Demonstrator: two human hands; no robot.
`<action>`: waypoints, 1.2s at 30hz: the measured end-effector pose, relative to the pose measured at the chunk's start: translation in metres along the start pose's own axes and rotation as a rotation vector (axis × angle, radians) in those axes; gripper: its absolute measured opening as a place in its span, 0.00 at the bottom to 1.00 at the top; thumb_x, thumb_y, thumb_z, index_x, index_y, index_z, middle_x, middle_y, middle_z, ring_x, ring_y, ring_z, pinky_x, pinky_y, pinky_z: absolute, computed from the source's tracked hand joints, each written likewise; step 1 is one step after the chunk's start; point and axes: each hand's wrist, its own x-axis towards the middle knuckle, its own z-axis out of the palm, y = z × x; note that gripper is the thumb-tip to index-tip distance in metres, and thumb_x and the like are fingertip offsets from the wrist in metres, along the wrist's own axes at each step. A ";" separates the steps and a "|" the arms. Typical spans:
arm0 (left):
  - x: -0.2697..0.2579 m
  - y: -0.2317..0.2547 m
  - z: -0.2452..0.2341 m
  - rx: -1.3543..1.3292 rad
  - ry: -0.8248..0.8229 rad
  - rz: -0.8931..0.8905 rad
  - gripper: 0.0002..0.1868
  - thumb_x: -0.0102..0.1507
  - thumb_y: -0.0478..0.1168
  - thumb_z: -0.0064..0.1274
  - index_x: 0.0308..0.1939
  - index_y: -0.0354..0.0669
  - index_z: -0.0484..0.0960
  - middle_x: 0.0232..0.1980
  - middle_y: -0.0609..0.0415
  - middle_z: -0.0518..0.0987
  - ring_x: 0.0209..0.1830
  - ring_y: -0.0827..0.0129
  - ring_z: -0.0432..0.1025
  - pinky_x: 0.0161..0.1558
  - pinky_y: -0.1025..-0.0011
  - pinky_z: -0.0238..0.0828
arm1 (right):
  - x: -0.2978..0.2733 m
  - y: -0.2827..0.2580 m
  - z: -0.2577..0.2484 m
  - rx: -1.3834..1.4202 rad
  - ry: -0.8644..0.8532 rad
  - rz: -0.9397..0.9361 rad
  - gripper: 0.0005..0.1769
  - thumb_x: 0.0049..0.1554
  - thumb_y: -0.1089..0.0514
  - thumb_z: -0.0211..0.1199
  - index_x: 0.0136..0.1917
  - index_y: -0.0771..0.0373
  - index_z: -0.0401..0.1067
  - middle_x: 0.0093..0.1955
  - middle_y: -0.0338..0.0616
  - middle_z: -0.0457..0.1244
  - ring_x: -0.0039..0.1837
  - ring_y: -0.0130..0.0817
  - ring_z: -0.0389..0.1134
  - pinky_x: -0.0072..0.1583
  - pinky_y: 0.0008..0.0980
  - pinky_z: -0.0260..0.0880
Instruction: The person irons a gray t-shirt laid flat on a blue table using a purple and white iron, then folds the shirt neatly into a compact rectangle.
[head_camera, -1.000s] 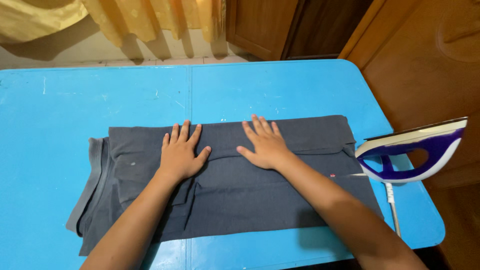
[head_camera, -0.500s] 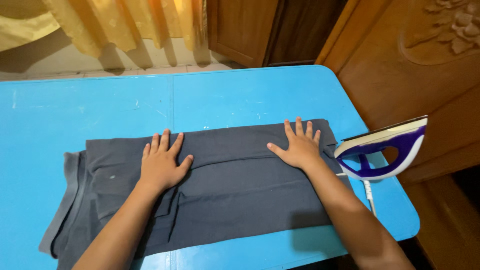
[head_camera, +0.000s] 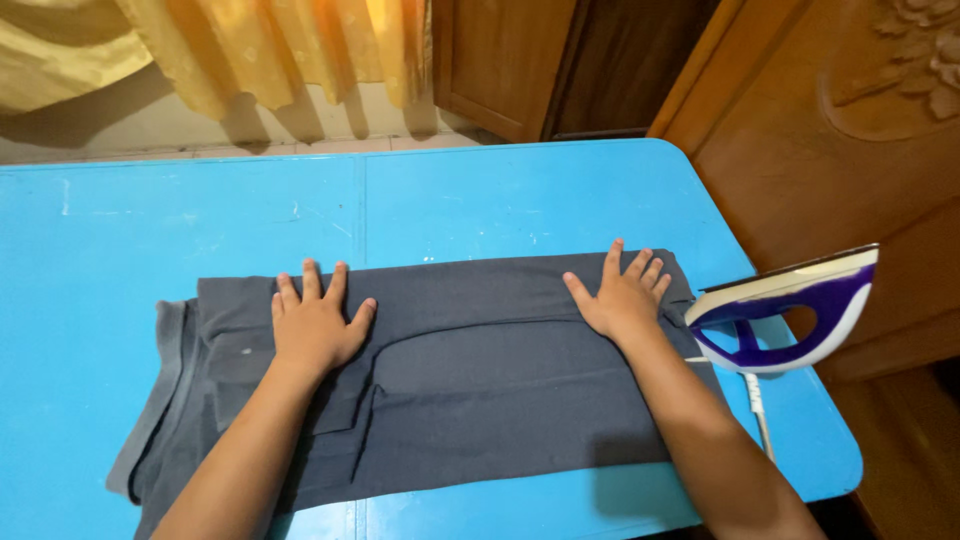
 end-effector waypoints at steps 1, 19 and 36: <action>-0.001 -0.001 -0.002 0.021 -0.005 -0.040 0.45 0.62 0.71 0.40 0.78 0.55 0.56 0.81 0.35 0.47 0.78 0.29 0.39 0.72 0.42 0.37 | 0.001 0.000 0.003 -0.018 0.035 -0.028 0.59 0.56 0.22 0.48 0.84 0.61 0.38 0.82 0.73 0.31 0.82 0.70 0.26 0.77 0.64 0.24; 0.020 -0.070 0.013 -0.029 -0.036 -0.247 0.54 0.63 0.73 0.37 0.80 0.37 0.48 0.81 0.26 0.42 0.82 0.36 0.36 0.76 0.47 0.35 | 0.007 -0.002 0.018 -0.043 0.015 -0.176 0.51 0.57 0.22 0.45 0.83 0.49 0.44 0.85 0.61 0.33 0.84 0.62 0.30 0.77 0.61 0.31; 0.018 -0.070 0.000 -0.026 -0.038 -0.312 0.62 0.59 0.78 0.42 0.79 0.33 0.48 0.79 0.22 0.43 0.80 0.30 0.36 0.75 0.43 0.36 | 0.012 0.007 0.021 -0.047 0.017 -0.137 0.58 0.56 0.19 0.44 0.83 0.59 0.43 0.84 0.69 0.33 0.84 0.67 0.30 0.78 0.61 0.30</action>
